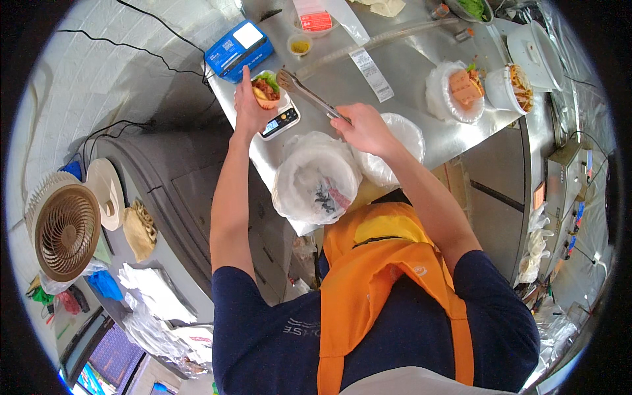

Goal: The person assembles tacos by filling tortillas with sauce, lettuce, and meat using tongs. They place the finished tacos into a plastic bag, seal it, and attach a receipt to the package.

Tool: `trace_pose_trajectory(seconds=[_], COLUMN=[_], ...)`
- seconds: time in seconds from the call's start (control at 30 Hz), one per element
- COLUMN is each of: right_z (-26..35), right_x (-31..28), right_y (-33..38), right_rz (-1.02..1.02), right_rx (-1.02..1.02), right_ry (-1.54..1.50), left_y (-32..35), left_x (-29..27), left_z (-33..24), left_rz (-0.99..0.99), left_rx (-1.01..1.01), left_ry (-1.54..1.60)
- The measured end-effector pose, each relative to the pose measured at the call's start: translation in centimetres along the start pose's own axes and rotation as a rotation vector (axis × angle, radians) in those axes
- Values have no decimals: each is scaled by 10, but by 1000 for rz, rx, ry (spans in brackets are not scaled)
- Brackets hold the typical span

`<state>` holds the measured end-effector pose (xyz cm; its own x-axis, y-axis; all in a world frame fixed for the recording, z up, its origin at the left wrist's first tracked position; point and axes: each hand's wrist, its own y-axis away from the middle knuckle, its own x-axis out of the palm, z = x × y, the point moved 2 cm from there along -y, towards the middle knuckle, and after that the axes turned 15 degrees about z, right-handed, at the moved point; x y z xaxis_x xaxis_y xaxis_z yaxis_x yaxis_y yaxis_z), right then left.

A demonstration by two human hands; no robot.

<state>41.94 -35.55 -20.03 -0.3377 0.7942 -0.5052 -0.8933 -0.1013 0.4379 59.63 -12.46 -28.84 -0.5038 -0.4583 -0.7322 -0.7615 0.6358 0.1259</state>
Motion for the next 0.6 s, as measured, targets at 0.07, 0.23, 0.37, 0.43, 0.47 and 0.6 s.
trace_pose_trajectory(seconds=[0.07, 0.23, 0.37, 0.43, 0.47, 0.6], right_z=[6, 45, 51, 51, 49, 33], right_x=[-5, -41, -62, -75, -84, -118], right_y=[13, 73, 118, 140, 153, 204], right_rz=[2, -63, -182, -215, -227, -282], right_rx=[-41, -111, -187, -205, -195, -156], right_ry=[-31, 139, 253, 317, 349, 332], left_y=[9, 24, 19, 18, 14, 8], left_x=[3, -5, -1, 3, 7, 27], left_z=[-3, -67, -124, -153, -170, -234], left_rz=[-87, -274, -330, -318, -309, -245], left_rx=[125, 272, 372, 392, 403, 360], left_ry=[186, 458, 469, 528, 558, 743])
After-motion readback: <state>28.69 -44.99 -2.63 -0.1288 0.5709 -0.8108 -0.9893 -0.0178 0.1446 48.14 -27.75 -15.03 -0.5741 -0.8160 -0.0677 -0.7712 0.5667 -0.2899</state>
